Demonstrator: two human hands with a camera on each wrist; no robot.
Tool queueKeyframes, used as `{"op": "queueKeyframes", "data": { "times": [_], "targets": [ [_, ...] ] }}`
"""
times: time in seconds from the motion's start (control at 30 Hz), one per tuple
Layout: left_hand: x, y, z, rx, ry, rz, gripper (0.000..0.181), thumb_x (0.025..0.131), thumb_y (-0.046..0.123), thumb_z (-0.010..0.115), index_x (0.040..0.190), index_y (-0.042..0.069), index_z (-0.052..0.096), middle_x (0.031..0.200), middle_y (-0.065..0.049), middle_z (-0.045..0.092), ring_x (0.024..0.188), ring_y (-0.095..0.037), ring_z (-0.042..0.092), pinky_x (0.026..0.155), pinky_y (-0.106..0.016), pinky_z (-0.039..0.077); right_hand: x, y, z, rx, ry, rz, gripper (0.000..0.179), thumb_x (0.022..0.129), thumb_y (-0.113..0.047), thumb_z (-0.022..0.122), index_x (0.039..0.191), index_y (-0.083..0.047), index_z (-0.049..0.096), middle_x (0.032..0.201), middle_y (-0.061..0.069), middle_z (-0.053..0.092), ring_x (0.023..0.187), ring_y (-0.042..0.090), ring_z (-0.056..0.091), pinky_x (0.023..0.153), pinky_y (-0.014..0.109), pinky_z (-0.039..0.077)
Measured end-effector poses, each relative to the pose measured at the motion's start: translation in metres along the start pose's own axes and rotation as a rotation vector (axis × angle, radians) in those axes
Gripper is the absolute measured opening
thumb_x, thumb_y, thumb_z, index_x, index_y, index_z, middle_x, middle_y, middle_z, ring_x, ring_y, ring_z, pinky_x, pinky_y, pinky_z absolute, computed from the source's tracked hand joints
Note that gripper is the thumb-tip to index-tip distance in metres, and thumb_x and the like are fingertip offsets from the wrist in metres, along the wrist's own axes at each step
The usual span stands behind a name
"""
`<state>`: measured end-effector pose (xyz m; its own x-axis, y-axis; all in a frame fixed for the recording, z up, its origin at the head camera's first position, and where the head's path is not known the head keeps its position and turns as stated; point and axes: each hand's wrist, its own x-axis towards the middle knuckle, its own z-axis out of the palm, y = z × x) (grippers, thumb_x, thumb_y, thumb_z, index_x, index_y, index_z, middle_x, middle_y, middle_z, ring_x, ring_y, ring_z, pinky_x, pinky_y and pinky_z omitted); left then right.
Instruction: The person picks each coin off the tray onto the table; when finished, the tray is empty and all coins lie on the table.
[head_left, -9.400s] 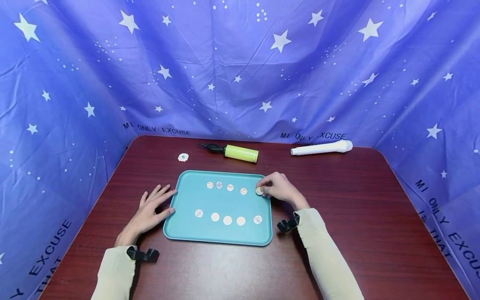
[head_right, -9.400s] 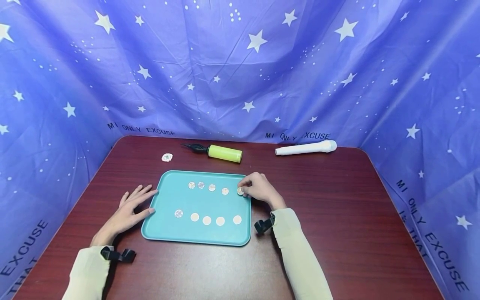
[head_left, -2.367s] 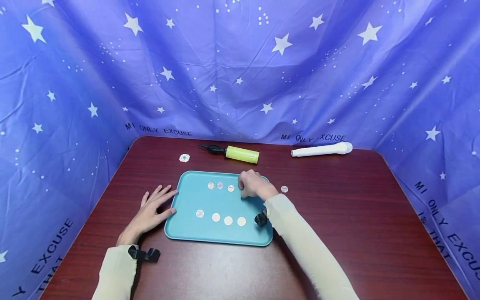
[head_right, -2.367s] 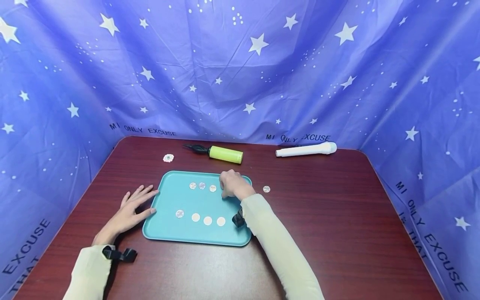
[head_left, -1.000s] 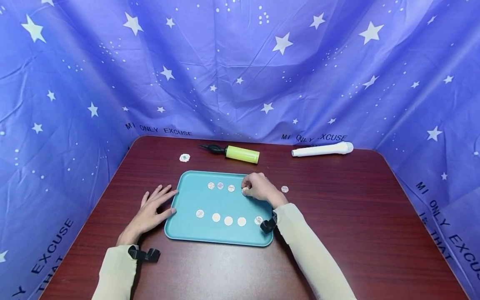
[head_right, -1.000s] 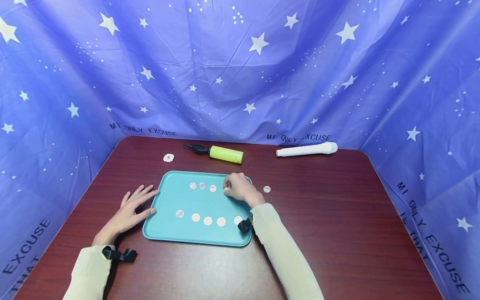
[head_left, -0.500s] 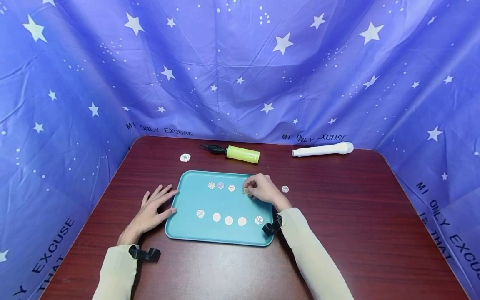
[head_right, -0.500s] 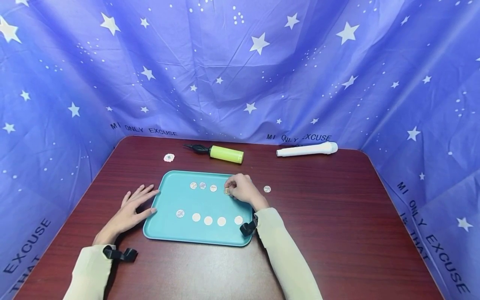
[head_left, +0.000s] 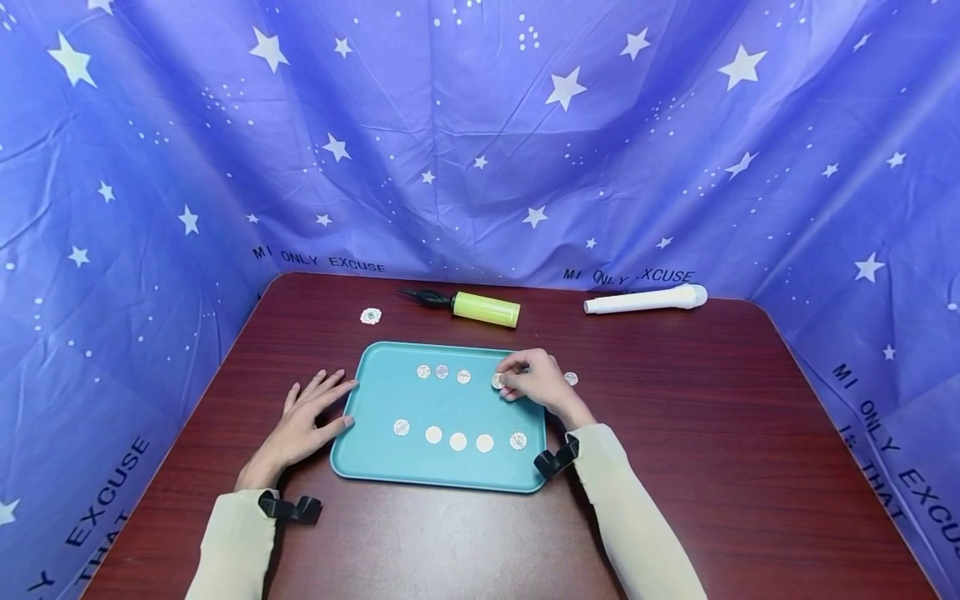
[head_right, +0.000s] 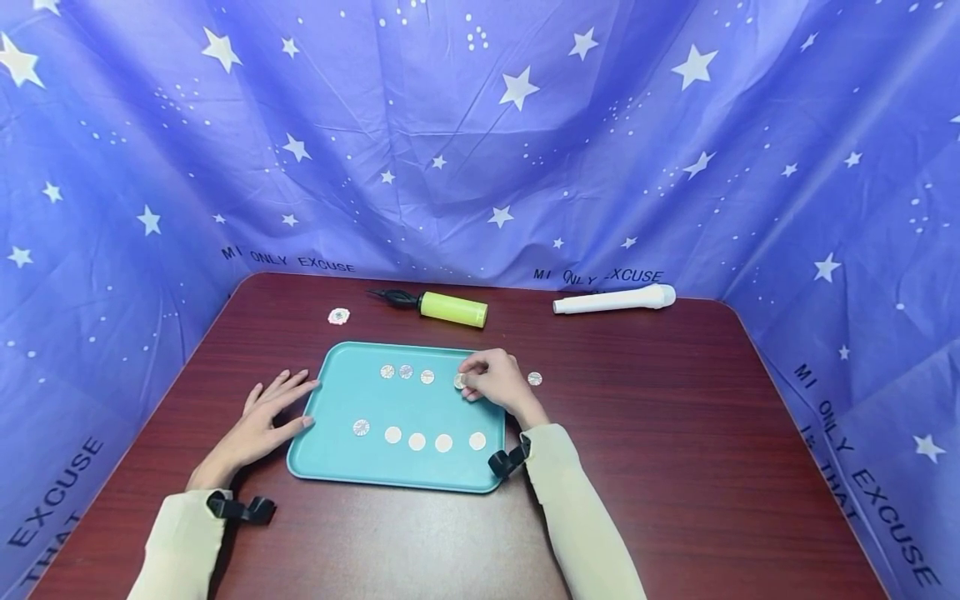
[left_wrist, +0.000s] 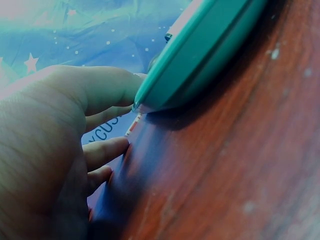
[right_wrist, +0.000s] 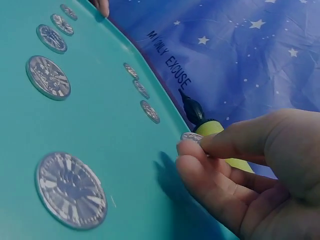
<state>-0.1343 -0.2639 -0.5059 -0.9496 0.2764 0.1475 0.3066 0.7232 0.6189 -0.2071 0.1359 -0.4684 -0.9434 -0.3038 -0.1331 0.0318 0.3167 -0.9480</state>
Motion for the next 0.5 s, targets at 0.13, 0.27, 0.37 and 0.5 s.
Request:
{"op": "queueKeyframes", "data": {
  "times": [0.13,0.27,0.37,0.5],
  "targets": [
    [0.0,0.0,0.0,-0.006,-0.003,0.0,0.058,0.09,0.029,0.072,0.144,0.014,0.055,0.157,-0.025,0.04,0.15,-0.053,0.021,0.114,-0.075,0.001,-0.004,0.001,-0.006,0.067,0.008,0.037,0.02,0.09,0.006,0.064,0.108,0.013,0.069,0.081,0.012,0.07,0.063,0.011,0.071,0.064,0.033,0.063],
    [-0.002,0.001,-0.001,-0.012,-0.001,0.002,0.058,0.09,0.029,0.071,0.144,0.014,0.054,0.157,-0.026,0.04,0.149,-0.053,0.021,0.114,-0.075,0.001,-0.008,0.003,-0.014,0.098,0.014,0.051,0.024,0.09,0.006,0.064,0.112,0.015,0.066,0.08,0.009,0.071,0.062,0.009,0.07,0.064,0.03,0.062],
    [-0.002,0.001,-0.001,-0.013,0.002,0.001,0.058,0.09,0.029,0.071,0.144,0.014,0.054,0.157,-0.026,0.04,0.15,-0.053,0.021,0.114,-0.075,0.001,-0.01,0.006,-0.02,0.104,0.02,0.037,0.025,0.09,0.006,0.064,0.113,0.017,0.066,0.08,0.009,0.072,0.062,0.008,0.07,0.064,0.028,0.062],
    [-0.002,0.001,-0.001,-0.012,0.0,0.0,0.058,0.09,0.029,0.071,0.144,0.015,0.054,0.157,-0.026,0.039,0.15,-0.053,0.021,0.114,-0.075,0.001,-0.014,0.008,-0.029,0.124,0.034,0.038,0.025,0.09,0.007,0.062,0.112,0.017,0.066,0.078,0.007,0.072,0.062,0.007,0.07,0.063,0.027,0.062]
  ]
}}
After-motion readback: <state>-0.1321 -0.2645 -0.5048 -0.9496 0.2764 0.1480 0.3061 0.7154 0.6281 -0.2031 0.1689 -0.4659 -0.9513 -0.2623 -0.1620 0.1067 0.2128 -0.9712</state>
